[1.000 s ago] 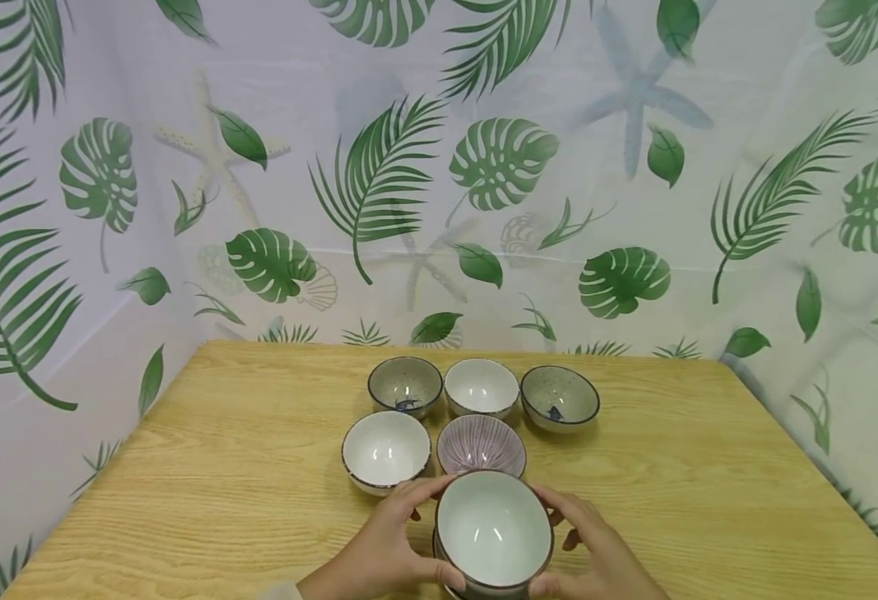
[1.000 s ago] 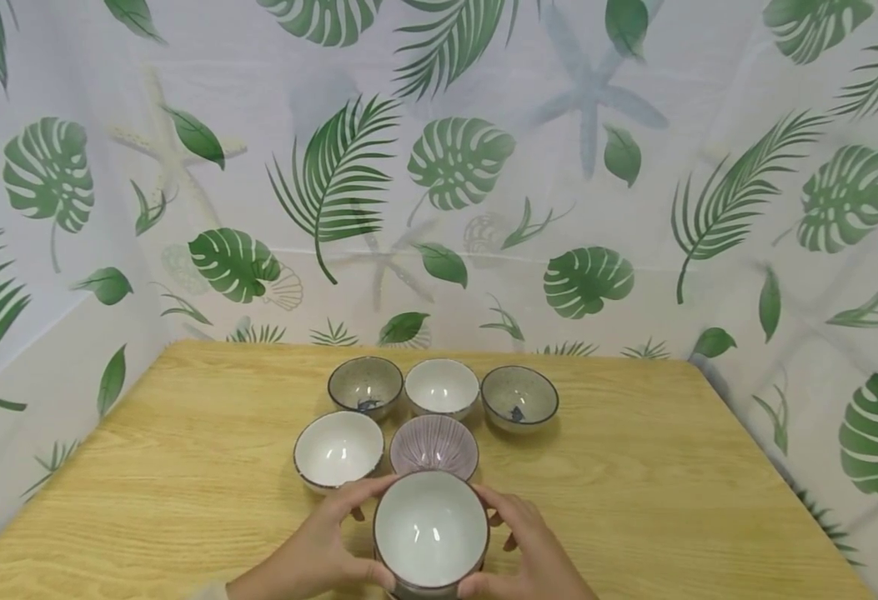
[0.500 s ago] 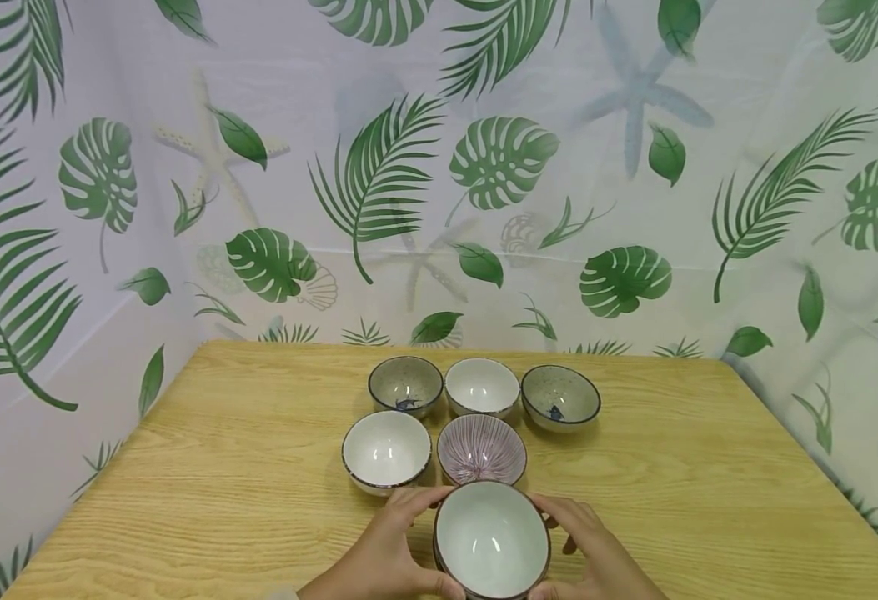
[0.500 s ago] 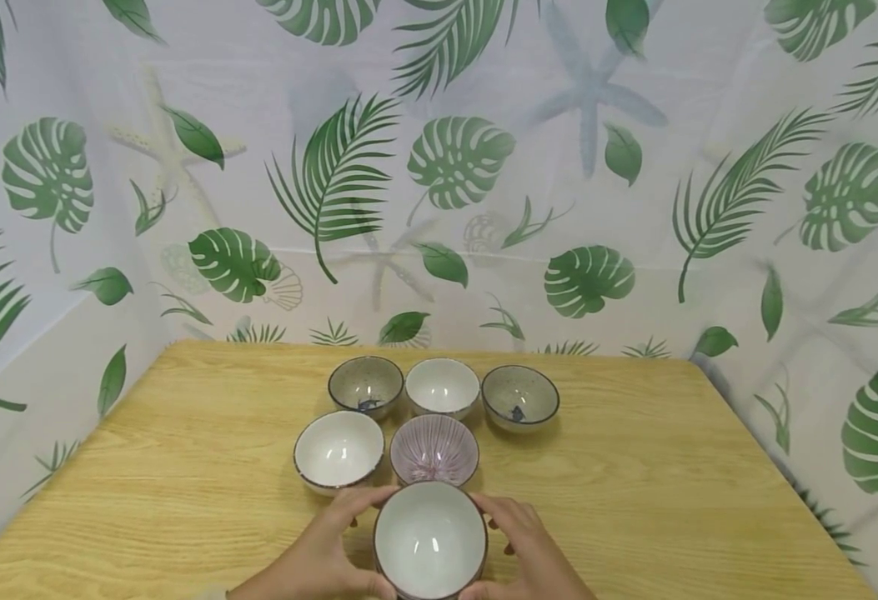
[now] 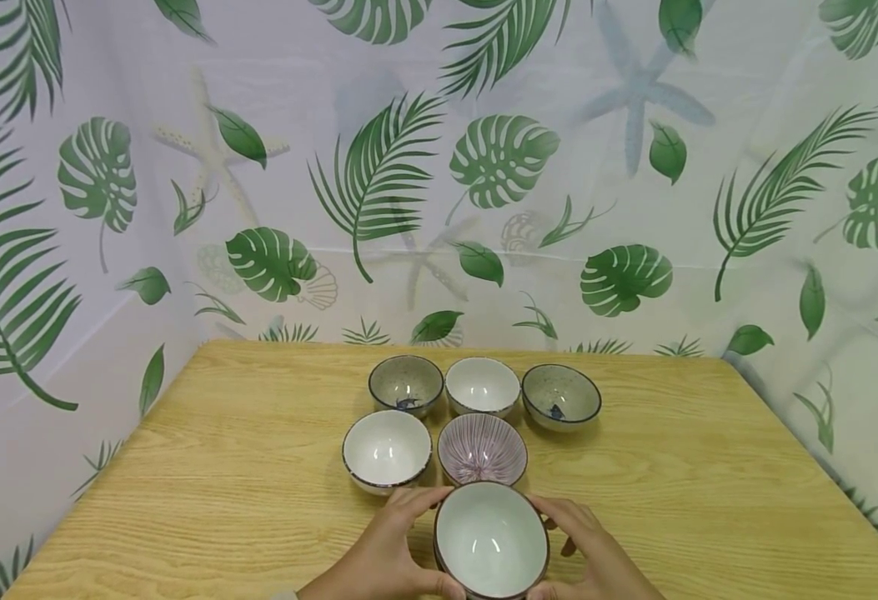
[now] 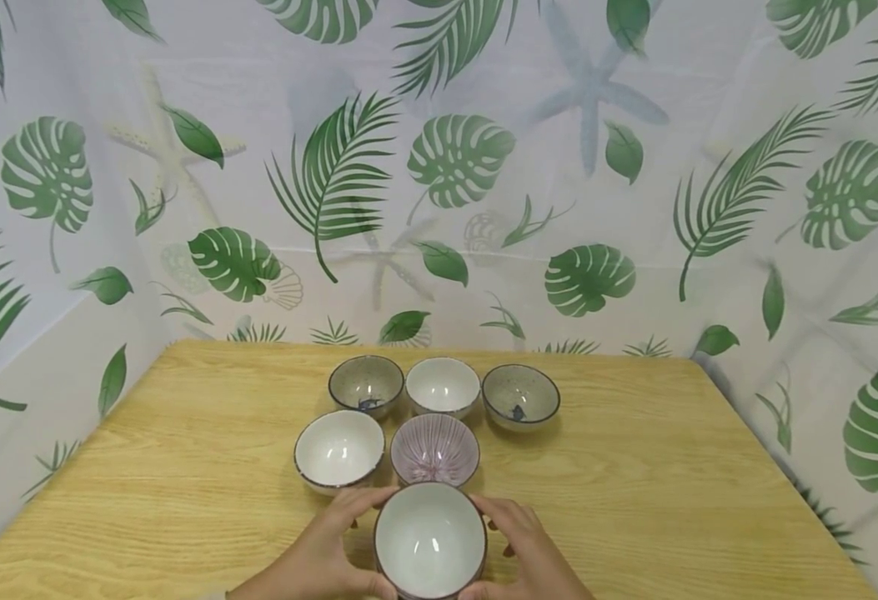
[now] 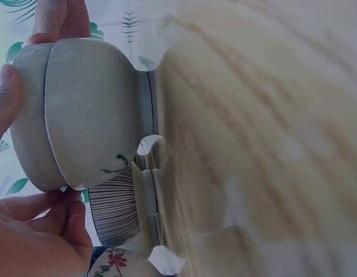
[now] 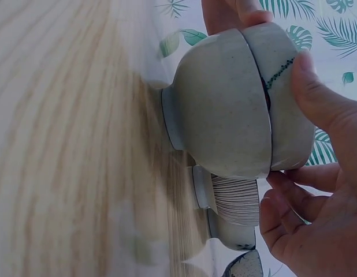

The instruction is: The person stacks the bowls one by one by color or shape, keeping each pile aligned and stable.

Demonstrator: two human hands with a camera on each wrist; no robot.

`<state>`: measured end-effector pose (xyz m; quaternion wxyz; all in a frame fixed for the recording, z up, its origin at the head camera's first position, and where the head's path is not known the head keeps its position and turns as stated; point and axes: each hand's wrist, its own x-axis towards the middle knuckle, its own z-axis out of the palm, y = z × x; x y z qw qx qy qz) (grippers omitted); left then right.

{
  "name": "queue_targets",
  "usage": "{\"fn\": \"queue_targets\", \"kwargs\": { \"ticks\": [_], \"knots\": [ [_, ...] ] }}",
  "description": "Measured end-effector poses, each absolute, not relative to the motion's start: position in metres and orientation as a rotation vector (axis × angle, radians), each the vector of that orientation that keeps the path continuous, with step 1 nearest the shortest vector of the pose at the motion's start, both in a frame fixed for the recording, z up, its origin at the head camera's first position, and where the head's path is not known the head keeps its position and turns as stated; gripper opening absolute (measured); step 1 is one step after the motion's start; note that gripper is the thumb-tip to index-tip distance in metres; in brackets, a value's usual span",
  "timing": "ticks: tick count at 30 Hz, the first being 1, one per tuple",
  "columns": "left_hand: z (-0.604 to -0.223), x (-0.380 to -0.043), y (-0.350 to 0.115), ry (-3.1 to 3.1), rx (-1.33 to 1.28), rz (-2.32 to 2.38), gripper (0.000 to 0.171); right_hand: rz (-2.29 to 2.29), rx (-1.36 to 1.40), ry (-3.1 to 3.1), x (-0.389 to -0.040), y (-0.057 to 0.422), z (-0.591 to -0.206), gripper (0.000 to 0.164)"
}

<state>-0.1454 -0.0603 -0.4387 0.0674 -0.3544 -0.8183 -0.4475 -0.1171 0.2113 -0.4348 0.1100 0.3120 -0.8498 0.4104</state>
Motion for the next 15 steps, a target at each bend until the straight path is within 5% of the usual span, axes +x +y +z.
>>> {"fn": "queue_targets", "kwargs": {
  "ticks": [15],
  "knots": [
    [-0.4310,-0.1429,-0.0628,-2.589,-1.087,-1.322,0.090,1.230,0.947,-2.514,-0.1181,0.2116,-0.4355,0.083]
  ]
}}
